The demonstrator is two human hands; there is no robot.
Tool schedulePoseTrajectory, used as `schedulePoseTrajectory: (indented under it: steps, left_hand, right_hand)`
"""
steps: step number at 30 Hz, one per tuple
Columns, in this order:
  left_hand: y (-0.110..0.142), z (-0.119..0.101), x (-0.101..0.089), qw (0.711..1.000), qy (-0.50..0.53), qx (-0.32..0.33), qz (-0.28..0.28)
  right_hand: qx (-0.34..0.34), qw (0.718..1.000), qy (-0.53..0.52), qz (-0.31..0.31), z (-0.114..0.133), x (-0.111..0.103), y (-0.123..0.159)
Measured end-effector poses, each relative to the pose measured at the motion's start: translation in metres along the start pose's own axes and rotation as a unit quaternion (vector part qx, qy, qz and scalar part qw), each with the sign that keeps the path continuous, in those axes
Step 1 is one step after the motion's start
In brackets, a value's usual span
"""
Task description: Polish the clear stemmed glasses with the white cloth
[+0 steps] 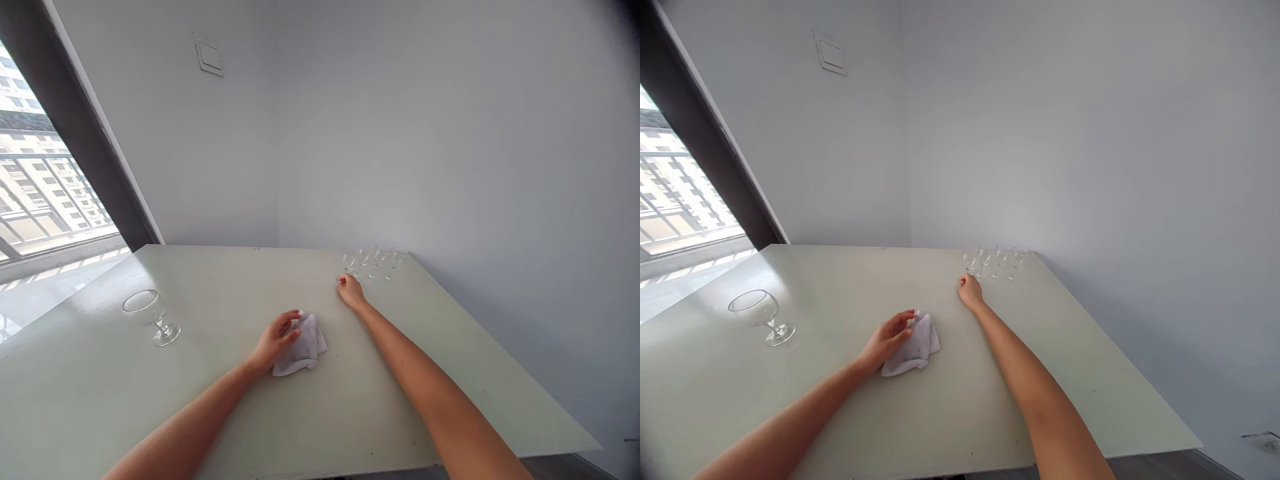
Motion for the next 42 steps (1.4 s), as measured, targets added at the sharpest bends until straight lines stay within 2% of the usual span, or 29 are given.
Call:
schedulePoseTrajectory:
  steps: [3, 6, 9, 11, 12, 14, 16, 17, 20, 23, 25, 26, 28, 30, 31, 32, 34, 36, 38, 40, 42]
  left_hand:
    - [-0.001, 0.002, -0.001, 1.000, 0.019, -0.010, -0.002]
    - [-0.002, 0.002, -0.010, 0.997, 0.057, -0.029, -0.034]
    - [0.000, 0.000, -0.030, 0.990, 0.077, -0.028, -0.112]
    - [0.006, -0.004, -0.049, 0.980, 0.072, -0.012, -0.185]
    - [0.010, -0.007, -0.057, 0.973, 0.064, -0.003, -0.221]
    - [0.019, -0.018, -0.069, 0.960, 0.040, 0.030, -0.277]
    - [0.032, -0.040, -0.075, 0.946, 0.007, 0.101, -0.309]
    - [0.039, -0.055, -0.076, 0.935, -0.014, 0.147, -0.322]
    - [0.068, -0.098, -0.091, 0.881, -0.074, 0.262, -0.387]
    - [0.107, -0.122, -0.132, 0.790, -0.069, 0.322, -0.517]
    - [0.136, -0.119, -0.167, 0.721, -0.027, 0.327, -0.611]
    - [0.147, -0.109, -0.186, 0.695, 0.003, 0.309, -0.649]
    - [0.161, -0.075, -0.221, 0.670, 0.077, 0.229, -0.702]
    - [0.163, -0.030, -0.249, 0.678, 0.156, 0.111, -0.710]
    - [0.160, -0.010, -0.258, 0.695, 0.178, 0.059, -0.694]
    - [0.154, 0.006, -0.265, 0.721, 0.188, 0.017, -0.667]
    - [0.138, 0.025, -0.271, 0.780, 0.176, -0.042, -0.599]
    - [0.123, 0.033, -0.271, 0.821, 0.153, -0.071, -0.545]
    - [0.110, 0.032, -0.268, 0.844, 0.126, -0.083, -0.515]
    - [0.096, 0.026, -0.258, 0.862, 0.105, -0.085, -0.488]
    - [0.078, 0.019, -0.240, 0.885, 0.092, -0.083, -0.448]
  right_hand:
    - [0.002, 1.000, 0.000, -0.003, 0.002, -0.003, -0.005]
    - [-0.001, 1.000, -0.005, -0.019, 0.019, -0.010, -0.001]
    - [-0.037, 0.999, -0.028, -0.020, 0.058, -0.010, 0.023]
    - [-0.089, 0.994, -0.054, 0.024, 0.095, -0.001, 0.053]
    - [-0.126, 0.988, -0.069, 0.065, 0.115, 0.008, 0.072]
    - [-0.292, 0.930, -0.055, 0.216, 0.168, 0.038, 0.124]
    - [-0.390, 0.878, 0.025, 0.276, 0.189, 0.057, 0.168]
    - [-0.412, 0.865, 0.066, 0.279, 0.190, 0.063, 0.181]
    - [-0.412, 0.867, 0.134, 0.246, 0.178, 0.071, 0.189]
    - [-0.398, 0.883, 0.104, 0.225, 0.166, 0.071, 0.183]
    - [-0.382, 0.898, 0.049, 0.214, 0.163, 0.066, 0.177]
    - [-0.364, 0.909, 0.013, 0.204, 0.161, 0.062, 0.173]
    - [-0.290, 0.938, -0.074, 0.176, 0.151, 0.054, 0.161]
    - [-0.176, 0.960, -0.169, 0.140, 0.131, 0.046, 0.148]
    - [-0.118, 0.963, -0.210, 0.119, 0.120, 0.042, 0.143]
    - [-0.073, 0.962, -0.243, 0.097, 0.111, 0.038, 0.139]
    - [-0.028, 0.959, -0.277, 0.051, 0.099, 0.025, 0.132]
    - [-0.017, 0.956, -0.292, 0.020, 0.093, 0.011, 0.125]
    - [0.006, 0.947, -0.322, 0.003, 0.088, 0.002, 0.121]
    - [0.053, 0.922, -0.385, -0.003, 0.080, -0.001, 0.118]
    - [0.112, 0.882, -0.457, -0.013, 0.072, -0.001, 0.114]
Point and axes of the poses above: each hand's wrist, its own y-axis away from the middle knuckle, its own x-axis out of the palm, z = x × y, the point moved 10 cm from there along -y, towards the middle knuckle, and after that the axes turned 10 degrees about -x, right-handed, at the moved point
